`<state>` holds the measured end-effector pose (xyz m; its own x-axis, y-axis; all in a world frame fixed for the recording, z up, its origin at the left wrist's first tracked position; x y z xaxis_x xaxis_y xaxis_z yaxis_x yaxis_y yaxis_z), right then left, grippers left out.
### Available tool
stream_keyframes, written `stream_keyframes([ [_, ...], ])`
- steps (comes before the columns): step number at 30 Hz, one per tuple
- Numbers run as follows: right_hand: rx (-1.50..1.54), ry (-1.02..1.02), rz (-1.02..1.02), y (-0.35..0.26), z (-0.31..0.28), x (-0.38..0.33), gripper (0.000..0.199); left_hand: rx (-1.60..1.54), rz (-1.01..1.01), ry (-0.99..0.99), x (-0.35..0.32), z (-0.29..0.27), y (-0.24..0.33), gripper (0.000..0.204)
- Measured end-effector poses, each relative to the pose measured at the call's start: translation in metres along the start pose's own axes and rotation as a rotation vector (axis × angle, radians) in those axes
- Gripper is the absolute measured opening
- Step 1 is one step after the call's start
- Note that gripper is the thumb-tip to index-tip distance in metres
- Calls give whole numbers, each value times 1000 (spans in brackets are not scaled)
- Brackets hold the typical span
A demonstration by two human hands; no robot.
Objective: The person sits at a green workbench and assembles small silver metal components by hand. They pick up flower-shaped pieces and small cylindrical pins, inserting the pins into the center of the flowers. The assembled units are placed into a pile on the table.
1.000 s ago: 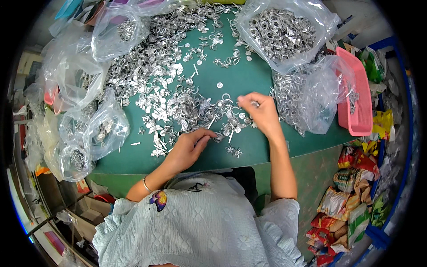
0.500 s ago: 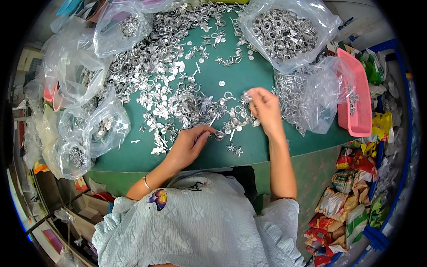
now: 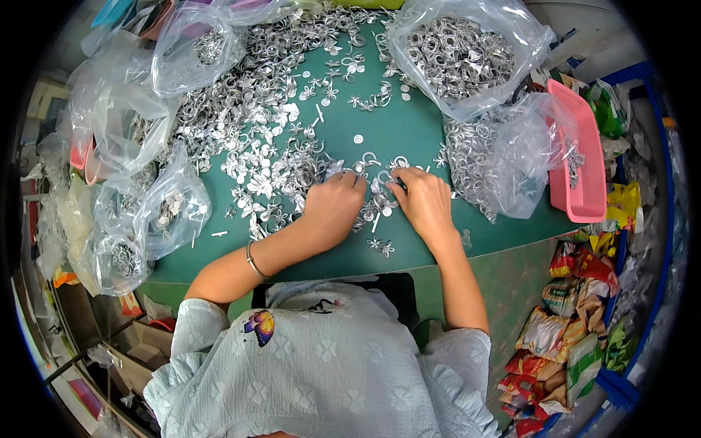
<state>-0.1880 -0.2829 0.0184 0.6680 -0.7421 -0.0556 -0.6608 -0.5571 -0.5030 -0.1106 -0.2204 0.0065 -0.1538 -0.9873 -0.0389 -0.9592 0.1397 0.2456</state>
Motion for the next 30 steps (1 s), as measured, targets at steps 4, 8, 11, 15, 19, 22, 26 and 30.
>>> stream_keyframes([
  [4,189,-33,139,32,2,1,18,-24,3,41,2,0,-5,17],
  [8,75,18,-69,1,-1,-5,13,6,-22,27,5,0,-6,18],
  [11,53,-57,-29,4,8,-5,15,19,-4,8,6,0,-3,17],
  [15,79,-87,52,11,4,-4,20,-236,-15,158,-2,-14,-18,15],
  [19,57,-53,-27,5,6,-9,21,-675,-132,258,-10,-25,-39,12],
  [22,57,-112,46,10,10,-8,20,-1232,-223,119,-11,2,-50,14],
  [26,57,-137,111,9,8,-8,18,-2048,-387,-262,-24,42,-25,14],
  [30,-5,-6,18,0,2,-12,17,-2164,-358,-298,-29,40,-18,14],
])
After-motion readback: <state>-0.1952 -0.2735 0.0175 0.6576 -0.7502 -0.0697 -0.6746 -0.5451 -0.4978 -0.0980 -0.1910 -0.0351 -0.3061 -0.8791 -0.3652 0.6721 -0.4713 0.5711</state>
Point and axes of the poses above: each hand's wrist, its own x-axis towards the middle knuckle, its own z-axis out of the palm, y = z × x, the point moved 10 cm from there along x, towards the middle knuckle, and after that the axes turned 11 degrees about -y, right-handed, at the moved point
